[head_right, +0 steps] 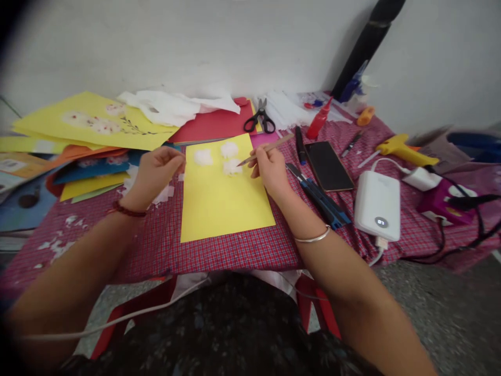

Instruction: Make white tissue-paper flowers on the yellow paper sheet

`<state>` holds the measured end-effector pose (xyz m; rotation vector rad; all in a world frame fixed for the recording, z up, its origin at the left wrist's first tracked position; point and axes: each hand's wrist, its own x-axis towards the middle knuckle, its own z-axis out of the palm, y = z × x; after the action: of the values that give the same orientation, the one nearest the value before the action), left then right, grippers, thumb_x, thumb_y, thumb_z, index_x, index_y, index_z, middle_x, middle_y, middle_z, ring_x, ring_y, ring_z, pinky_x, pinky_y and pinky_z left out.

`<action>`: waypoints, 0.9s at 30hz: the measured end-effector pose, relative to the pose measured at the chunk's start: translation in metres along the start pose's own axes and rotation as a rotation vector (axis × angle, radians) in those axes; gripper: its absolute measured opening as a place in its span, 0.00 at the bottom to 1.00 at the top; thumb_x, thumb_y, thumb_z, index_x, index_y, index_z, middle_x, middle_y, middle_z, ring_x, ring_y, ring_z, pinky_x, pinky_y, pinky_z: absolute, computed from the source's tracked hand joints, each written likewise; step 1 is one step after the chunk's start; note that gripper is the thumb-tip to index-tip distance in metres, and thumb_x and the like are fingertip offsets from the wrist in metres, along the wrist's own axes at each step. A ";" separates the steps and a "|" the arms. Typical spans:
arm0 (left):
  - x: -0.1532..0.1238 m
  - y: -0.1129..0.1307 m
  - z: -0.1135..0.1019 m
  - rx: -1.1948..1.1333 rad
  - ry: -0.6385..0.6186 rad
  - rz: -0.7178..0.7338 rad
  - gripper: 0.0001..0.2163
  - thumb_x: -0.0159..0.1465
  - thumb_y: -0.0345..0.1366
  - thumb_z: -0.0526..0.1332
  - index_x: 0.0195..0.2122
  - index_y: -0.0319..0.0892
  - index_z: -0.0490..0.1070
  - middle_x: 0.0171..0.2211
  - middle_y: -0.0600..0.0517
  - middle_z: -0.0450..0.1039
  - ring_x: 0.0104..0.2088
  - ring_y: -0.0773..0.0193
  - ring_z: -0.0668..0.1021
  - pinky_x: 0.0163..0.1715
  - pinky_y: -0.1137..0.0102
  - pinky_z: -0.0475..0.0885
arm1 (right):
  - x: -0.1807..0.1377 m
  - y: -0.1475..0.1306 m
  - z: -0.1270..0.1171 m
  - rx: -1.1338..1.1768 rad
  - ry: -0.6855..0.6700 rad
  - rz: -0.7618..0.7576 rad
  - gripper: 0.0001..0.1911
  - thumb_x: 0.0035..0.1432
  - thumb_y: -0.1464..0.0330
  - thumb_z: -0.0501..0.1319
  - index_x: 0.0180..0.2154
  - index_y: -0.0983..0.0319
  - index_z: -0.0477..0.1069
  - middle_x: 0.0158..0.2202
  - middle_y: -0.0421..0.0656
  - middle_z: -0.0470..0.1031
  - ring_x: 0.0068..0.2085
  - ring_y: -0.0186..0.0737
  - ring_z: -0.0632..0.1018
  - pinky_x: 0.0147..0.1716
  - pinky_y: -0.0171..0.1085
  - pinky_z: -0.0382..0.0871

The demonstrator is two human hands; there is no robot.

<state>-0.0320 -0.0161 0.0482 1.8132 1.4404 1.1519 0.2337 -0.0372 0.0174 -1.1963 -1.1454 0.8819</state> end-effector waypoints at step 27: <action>-0.001 0.012 0.059 -0.463 -0.319 -0.338 0.08 0.51 0.30 0.66 0.27 0.42 0.66 0.23 0.54 0.69 0.24 0.70 0.72 0.25 0.73 0.64 | 0.005 -0.005 -0.003 0.073 0.074 0.213 0.14 0.66 0.71 0.53 0.26 0.61 0.65 0.15 0.32 0.65 0.12 0.25 0.63 0.12 0.29 0.55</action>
<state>0.0254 -0.0148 0.0292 1.3023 1.1244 0.8840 0.2376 -0.0339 0.0238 -1.2959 -0.9306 1.0228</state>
